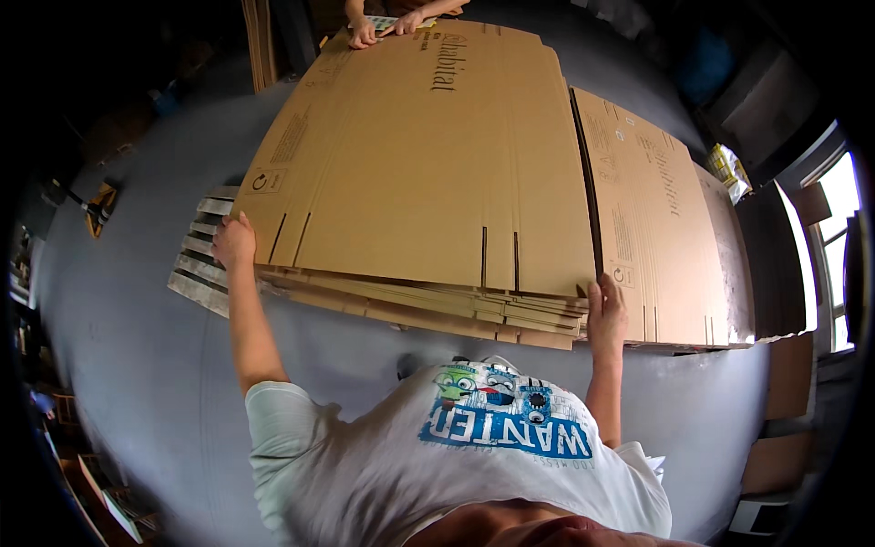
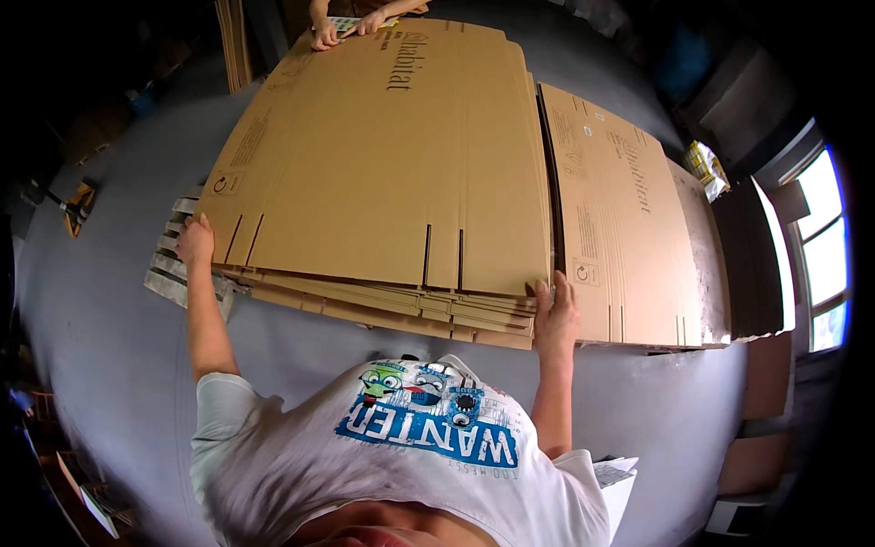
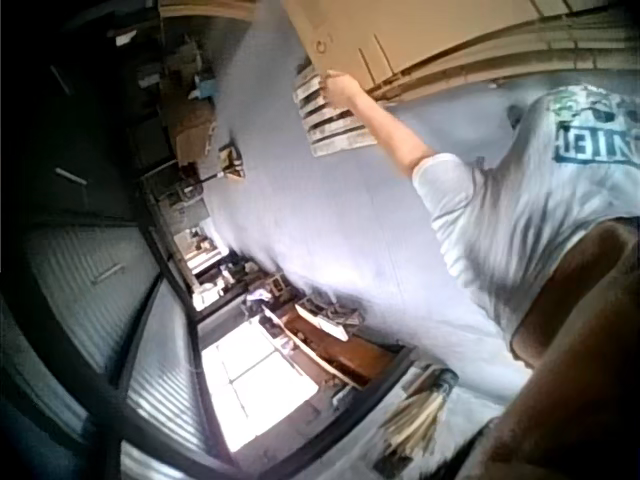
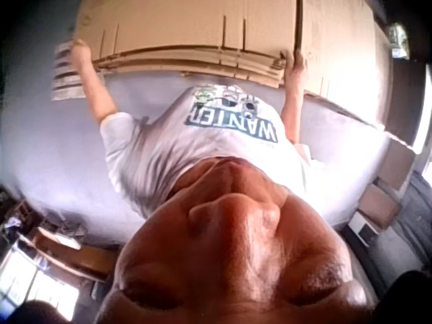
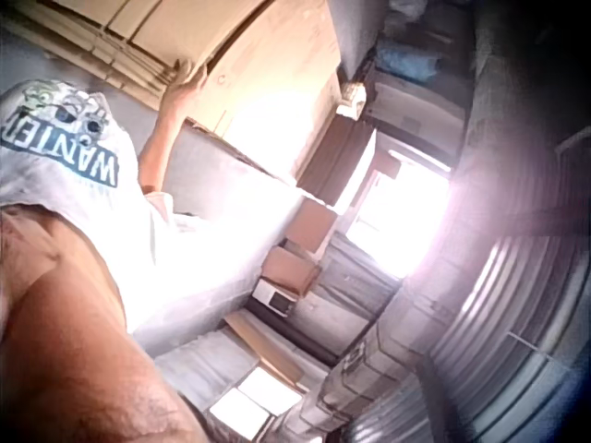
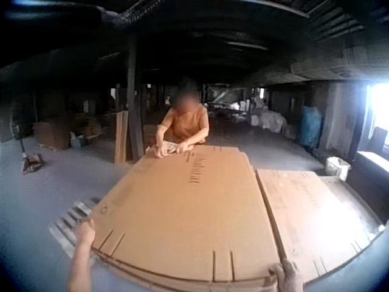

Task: The person repeatedly picks up flat cardboard sheets from a stack on a wooden pallet and places them onto a growing pile. The person handles the sheets one by one, aligning them as they stack.

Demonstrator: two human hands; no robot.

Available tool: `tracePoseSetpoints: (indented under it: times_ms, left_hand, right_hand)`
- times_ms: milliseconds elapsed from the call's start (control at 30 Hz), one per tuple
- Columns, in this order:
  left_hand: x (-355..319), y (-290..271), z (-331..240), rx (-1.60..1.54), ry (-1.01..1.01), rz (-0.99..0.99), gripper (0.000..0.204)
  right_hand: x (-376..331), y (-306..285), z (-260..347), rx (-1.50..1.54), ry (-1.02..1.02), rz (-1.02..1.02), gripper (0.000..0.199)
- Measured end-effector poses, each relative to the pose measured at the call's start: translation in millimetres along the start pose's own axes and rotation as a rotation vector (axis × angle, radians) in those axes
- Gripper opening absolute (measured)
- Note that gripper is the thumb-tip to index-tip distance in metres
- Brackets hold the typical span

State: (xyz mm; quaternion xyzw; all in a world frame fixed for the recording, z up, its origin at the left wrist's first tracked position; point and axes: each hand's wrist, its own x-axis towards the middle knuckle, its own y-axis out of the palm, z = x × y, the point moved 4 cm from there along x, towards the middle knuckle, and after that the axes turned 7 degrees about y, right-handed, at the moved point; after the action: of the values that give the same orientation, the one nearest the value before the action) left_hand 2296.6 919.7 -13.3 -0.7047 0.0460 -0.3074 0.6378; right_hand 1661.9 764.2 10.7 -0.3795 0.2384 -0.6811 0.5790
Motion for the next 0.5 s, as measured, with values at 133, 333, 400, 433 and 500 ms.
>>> tracePoseSetpoints:
  times_ms: [133,333,400,433,500]
  left_hand:
    - [-5,-4,-1,-0.107,0.014,-0.012,0.036]
    - [-6,0,8,-0.161,0.028,-0.084,0.032]
    - [-7,1,11,-0.17,0.021,-0.085,0.031]
    - [-7,1,9,-0.18,0.024,-0.085,0.031]
    - [-6,0,5,-0.191,0.033,-0.092,0.03]
  right_hand:
    - [-7,19,23,-0.15,-0.043,0.035,0.043]
    - [-6,16,49,-0.213,-0.096,0.054,0.035]
    - [-2,8,49,0.021,0.045,0.017,0.03]
    - [3,6,36,0.152,0.102,-0.002,0.028]
    - [17,-1,14,0.571,0.115,-0.058,0.029]
